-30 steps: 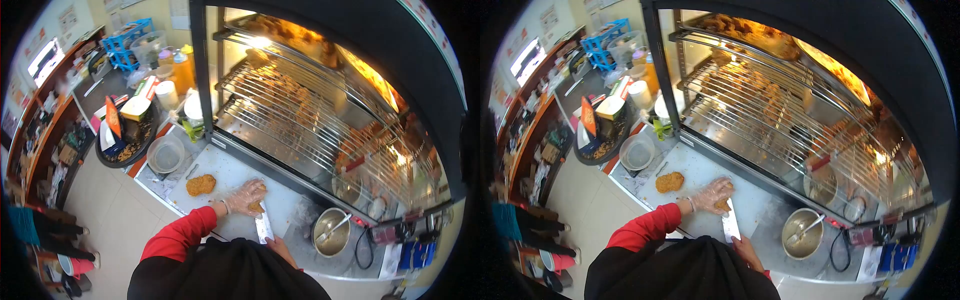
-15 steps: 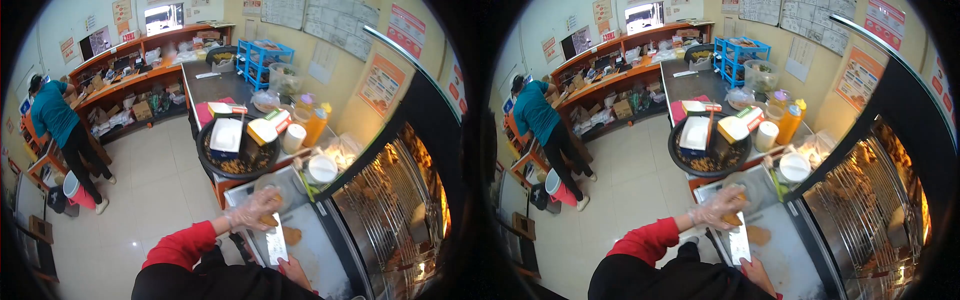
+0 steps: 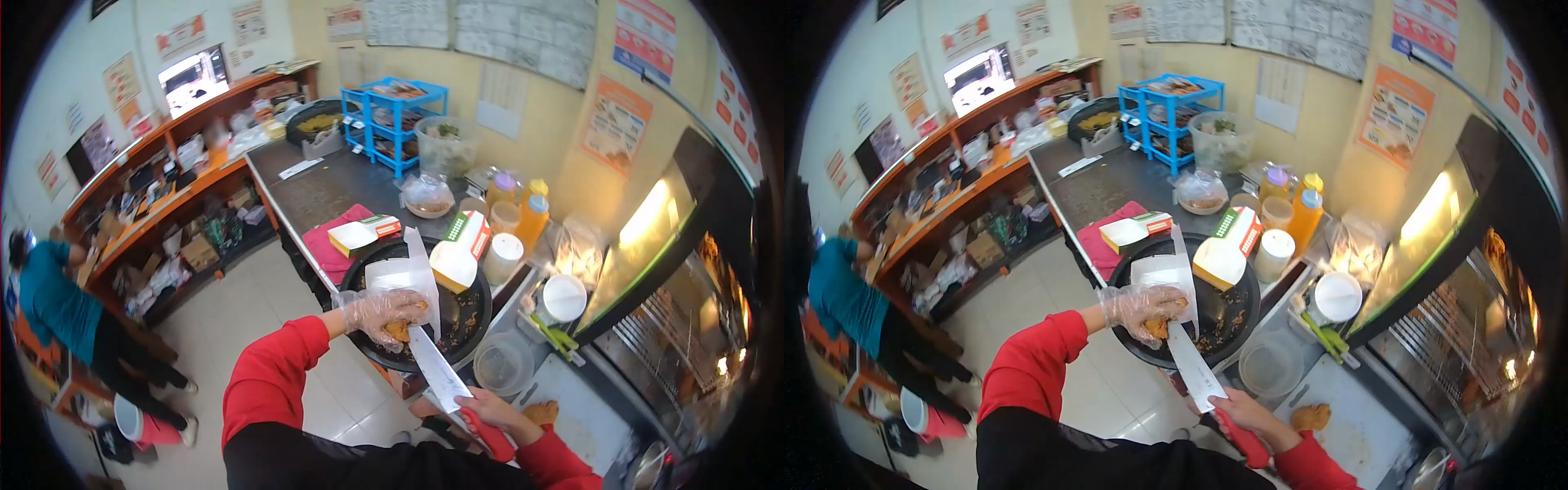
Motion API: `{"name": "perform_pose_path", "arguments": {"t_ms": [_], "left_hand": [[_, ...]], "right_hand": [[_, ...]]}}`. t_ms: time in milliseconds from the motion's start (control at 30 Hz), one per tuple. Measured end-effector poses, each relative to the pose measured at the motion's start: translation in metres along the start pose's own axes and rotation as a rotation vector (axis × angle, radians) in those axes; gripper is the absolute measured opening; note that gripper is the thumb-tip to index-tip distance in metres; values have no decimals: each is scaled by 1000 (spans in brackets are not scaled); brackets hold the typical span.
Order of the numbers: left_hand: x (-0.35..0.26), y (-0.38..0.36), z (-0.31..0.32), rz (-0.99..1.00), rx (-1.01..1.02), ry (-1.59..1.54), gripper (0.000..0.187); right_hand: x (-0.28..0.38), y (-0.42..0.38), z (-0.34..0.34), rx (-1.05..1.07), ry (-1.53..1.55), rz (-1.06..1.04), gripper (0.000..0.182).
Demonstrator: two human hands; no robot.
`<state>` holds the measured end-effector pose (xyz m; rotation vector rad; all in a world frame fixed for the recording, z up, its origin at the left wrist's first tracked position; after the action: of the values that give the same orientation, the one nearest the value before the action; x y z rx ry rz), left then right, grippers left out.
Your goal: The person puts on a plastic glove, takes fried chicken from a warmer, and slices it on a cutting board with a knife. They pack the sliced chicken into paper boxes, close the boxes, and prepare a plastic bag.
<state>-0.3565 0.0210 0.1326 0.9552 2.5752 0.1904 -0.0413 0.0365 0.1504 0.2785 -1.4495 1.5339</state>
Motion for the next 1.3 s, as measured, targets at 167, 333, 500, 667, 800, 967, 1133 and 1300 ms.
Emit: {"name": "perform_pose_path", "arguments": {"t_ms": [167, 333, 500, 667, 800, 967, 1133, 1300], "left_hand": [[53, 3, 25, 210, 228, -44, 55], [47, 10, 11, 134, 403, 24, 60], [17, 29, -10, -11, 565, 95, 71], [-11, 13, -13, -120, 431, 290, 57], [-47, 12, 10, -298, 360, 372, 53], [-96, 31, 33, -457, -186, 529, 44], [-202, 149, 171, -165, -151, 57, 47], [-246, 250, 282, -605, -211, 53, 52]], "right_hand": [[-50, -41, -17, -40, -197, 38, 23], [-107, -105, -15, -192, 39, -71, 35], [-124, -163, -17, -367, 175, 86, 27], [-159, -199, -45, -476, 270, -45, 20], [-173, -239, -79, -531, 284, -51, 19], [-227, -281, -132, -590, 125, -154, 14], [-259, -306, -172, -826, -433, -121, 20], [-262, -304, -205, -805, -537, -137, 22]]}}
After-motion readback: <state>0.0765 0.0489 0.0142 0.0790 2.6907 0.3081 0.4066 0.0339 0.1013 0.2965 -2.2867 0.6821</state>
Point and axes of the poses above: each hand's wrist, its own y-axis towards the middle knuckle, its own z-axis out of the palm, x = y × z, the point moved 1 cm from there along y, towards the middle knuckle, and after that the axes turned 1 degree about x, right-handed, at the moved point
